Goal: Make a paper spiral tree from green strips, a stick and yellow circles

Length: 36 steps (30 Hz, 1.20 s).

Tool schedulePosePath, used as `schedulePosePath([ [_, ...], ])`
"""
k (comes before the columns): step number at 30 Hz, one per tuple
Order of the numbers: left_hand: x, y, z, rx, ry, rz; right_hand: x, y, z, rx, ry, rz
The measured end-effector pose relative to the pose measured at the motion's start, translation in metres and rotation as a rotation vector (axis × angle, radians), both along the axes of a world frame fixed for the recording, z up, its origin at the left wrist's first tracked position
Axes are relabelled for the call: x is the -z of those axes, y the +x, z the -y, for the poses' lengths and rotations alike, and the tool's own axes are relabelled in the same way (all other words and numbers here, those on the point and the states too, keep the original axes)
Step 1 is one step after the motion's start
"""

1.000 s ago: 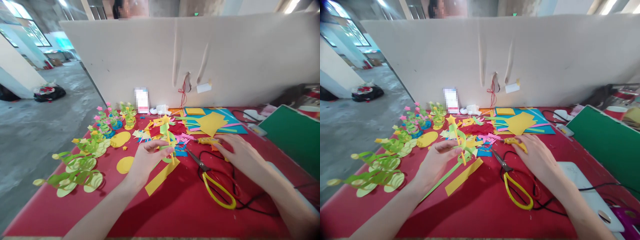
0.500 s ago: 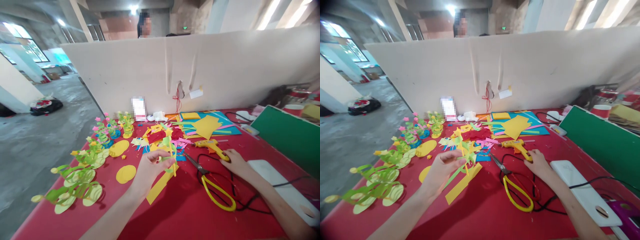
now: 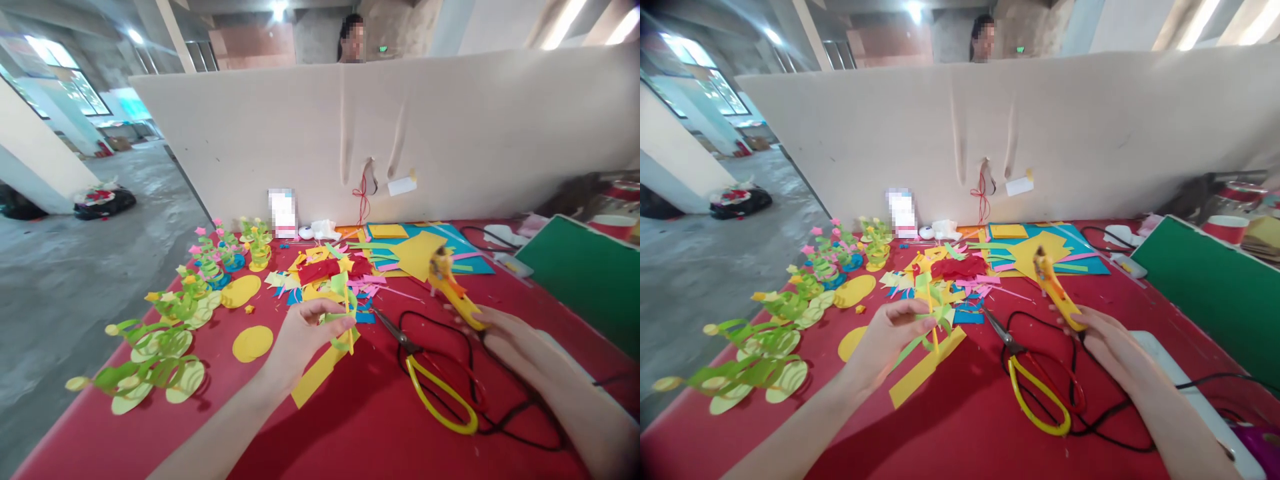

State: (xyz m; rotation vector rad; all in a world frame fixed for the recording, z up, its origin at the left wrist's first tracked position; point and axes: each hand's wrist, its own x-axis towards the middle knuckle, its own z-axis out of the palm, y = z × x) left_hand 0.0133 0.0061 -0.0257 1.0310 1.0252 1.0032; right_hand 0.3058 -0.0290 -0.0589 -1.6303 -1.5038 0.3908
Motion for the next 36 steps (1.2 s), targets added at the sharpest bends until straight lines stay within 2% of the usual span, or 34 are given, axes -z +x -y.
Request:
schedulePosePath([
  [5,-0.001,-0.001,0.000,0.007,-0.030,0.067,-0.005,-0.012,0.003,-0.045,-0.177,-0.665],
  [6,-0.001,-0.001,0.000,0.007,-0.033,0.079,-0.008,-0.012,0.002,-0.050,-0.206,-0.755],
  [8,-0.002,-0.002,0.000,-0.003,-0.032,0.101,-0.016,-0.010,-0.003,-0.087,-0.280,-0.781],
  [11,-0.004,-0.004,0.000,0.001,-0.024,0.135,-0.030,-0.013,-0.012,-0.126,-0.312,-0.694],
  [14,-0.006,-0.006,0.001,0.037,-0.025,0.164,-0.043,-0.026,-0.017,-0.165,-0.211,-0.512],
  [19,-0.011,-0.005,0.004,0.015,-0.027,0.232,-0.053,-0.060,-0.012,-0.060,-0.096,-0.174],
  [25,-0.021,-0.002,0.009,0.007,-0.056,0.294,-0.048,-0.084,-0.006,0.077,0.010,-0.011],
  [30,-0.024,-0.001,0.010,0.030,-0.036,0.306,-0.039,-0.082,-0.007,0.105,0.015,0.126],
  [36,-0.022,-0.002,0.011,0.046,-0.009,0.268,-0.038,-0.080,-0.007,0.106,0.030,0.227],
])
